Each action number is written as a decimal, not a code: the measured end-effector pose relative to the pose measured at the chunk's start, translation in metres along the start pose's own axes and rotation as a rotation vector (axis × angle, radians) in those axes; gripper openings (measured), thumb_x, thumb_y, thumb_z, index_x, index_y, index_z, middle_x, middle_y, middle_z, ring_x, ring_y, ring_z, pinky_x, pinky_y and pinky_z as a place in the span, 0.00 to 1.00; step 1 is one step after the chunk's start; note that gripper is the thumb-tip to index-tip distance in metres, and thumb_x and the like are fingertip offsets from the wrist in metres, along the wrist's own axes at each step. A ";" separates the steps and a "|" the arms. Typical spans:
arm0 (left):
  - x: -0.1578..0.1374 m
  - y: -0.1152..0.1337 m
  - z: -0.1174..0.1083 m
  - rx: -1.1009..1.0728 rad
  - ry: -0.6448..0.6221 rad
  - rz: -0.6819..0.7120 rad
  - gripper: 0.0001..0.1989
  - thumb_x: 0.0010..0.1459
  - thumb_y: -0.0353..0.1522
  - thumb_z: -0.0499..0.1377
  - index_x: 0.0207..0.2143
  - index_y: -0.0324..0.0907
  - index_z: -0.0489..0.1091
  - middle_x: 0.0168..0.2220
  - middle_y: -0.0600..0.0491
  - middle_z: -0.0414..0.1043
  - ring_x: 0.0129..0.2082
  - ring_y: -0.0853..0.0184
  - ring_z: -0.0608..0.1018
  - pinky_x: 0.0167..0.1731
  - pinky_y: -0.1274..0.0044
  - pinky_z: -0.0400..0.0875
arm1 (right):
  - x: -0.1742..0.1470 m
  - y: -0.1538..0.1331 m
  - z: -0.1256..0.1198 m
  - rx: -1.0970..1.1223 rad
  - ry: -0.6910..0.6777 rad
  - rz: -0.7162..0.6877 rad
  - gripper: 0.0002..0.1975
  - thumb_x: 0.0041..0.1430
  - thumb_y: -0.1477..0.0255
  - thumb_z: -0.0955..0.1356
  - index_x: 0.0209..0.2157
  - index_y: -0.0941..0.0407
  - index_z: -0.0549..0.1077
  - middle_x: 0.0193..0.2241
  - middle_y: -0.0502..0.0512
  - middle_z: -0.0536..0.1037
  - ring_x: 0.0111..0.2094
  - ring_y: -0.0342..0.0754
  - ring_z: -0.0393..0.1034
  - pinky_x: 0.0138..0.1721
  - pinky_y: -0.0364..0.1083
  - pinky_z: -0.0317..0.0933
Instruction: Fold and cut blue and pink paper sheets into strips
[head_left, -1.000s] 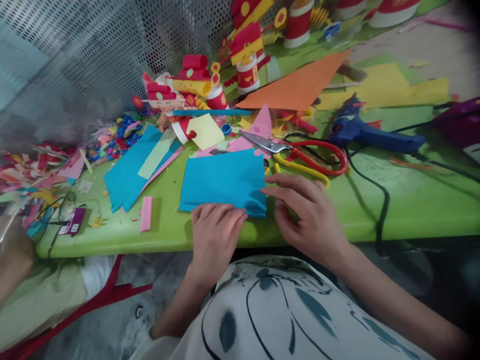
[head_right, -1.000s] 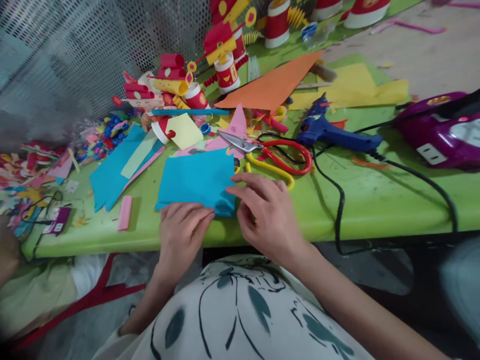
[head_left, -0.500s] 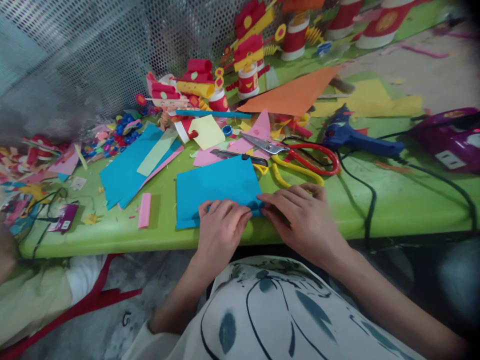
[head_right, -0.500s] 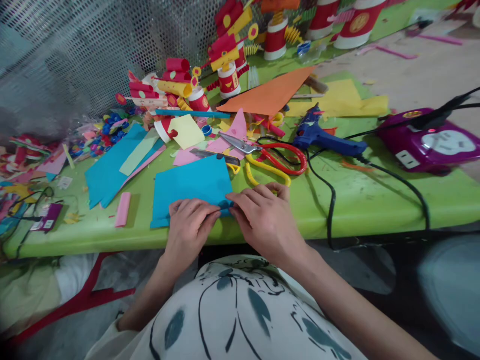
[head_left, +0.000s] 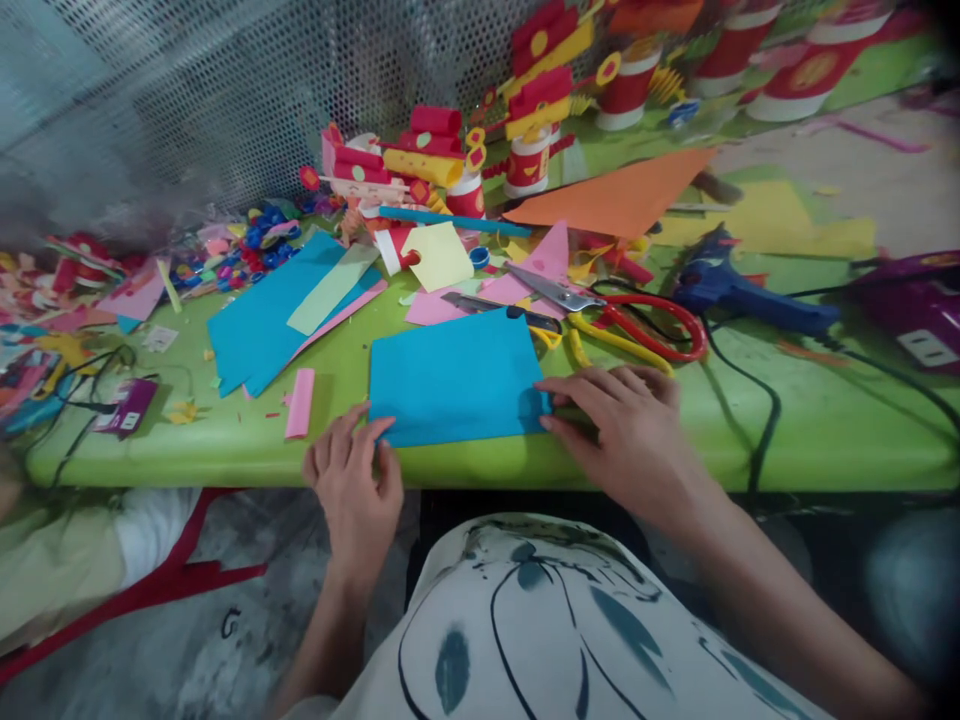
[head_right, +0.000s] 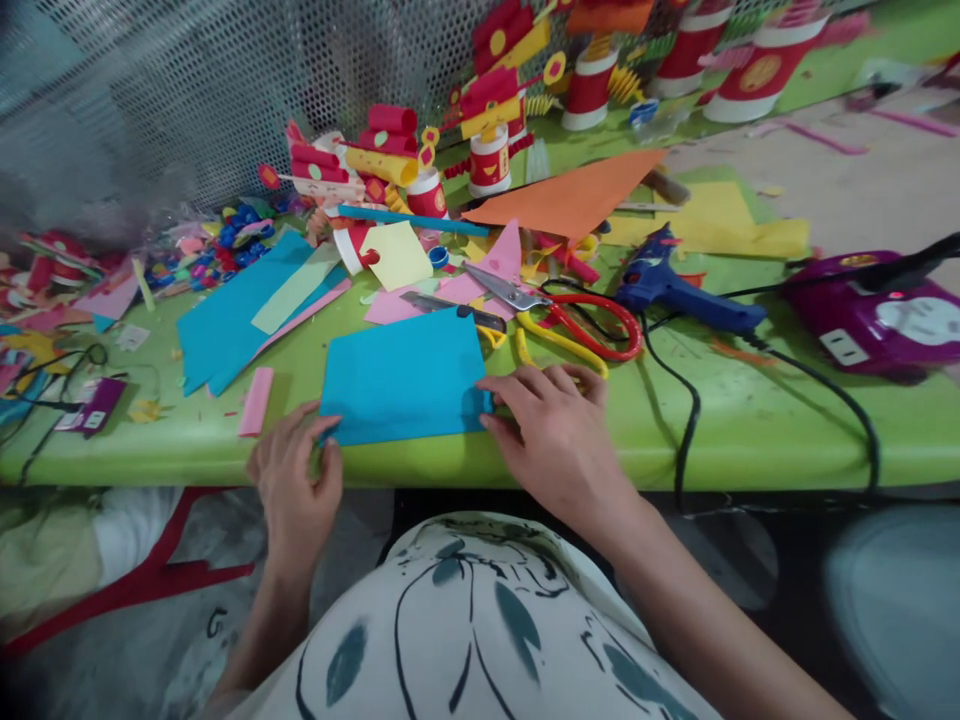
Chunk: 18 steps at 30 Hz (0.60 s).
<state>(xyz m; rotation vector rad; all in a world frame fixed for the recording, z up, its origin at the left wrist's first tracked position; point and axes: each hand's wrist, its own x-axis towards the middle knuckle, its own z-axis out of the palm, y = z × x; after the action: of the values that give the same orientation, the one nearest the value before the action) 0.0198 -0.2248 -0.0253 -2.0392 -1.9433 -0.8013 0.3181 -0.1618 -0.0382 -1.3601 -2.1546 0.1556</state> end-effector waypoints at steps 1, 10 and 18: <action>-0.002 -0.002 -0.002 0.064 0.077 -0.007 0.13 0.68 0.24 0.61 0.50 0.47 0.79 0.60 0.42 0.80 0.63 0.46 0.77 0.62 0.50 0.66 | 0.000 0.000 0.000 -0.008 0.000 0.005 0.12 0.72 0.67 0.68 0.53 0.49 0.78 0.45 0.55 0.85 0.45 0.58 0.75 0.56 0.63 0.57; 0.007 0.041 0.027 -0.110 -0.125 0.696 0.21 0.76 0.40 0.59 0.63 0.37 0.74 0.62 0.44 0.81 0.61 0.56 0.81 0.68 0.63 0.71 | 0.004 -0.001 -0.004 -0.052 -0.026 -0.019 0.10 0.74 0.64 0.68 0.49 0.48 0.80 0.43 0.54 0.86 0.45 0.55 0.78 0.58 0.63 0.59; 0.000 0.025 0.035 -0.051 -0.121 0.553 0.26 0.78 0.44 0.55 0.66 0.35 0.72 0.66 0.37 0.76 0.65 0.50 0.78 0.65 0.59 0.73 | 0.038 0.047 -0.041 -0.284 0.061 0.124 0.16 0.74 0.63 0.65 0.49 0.57 0.81 0.48 0.71 0.82 0.45 0.61 0.78 0.43 0.56 0.69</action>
<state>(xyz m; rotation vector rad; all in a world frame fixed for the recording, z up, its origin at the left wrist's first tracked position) 0.0521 -0.2093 -0.0492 -2.5242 -1.2982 -0.6058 0.3649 -0.1155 -0.0074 -1.6351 -2.1005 -0.1485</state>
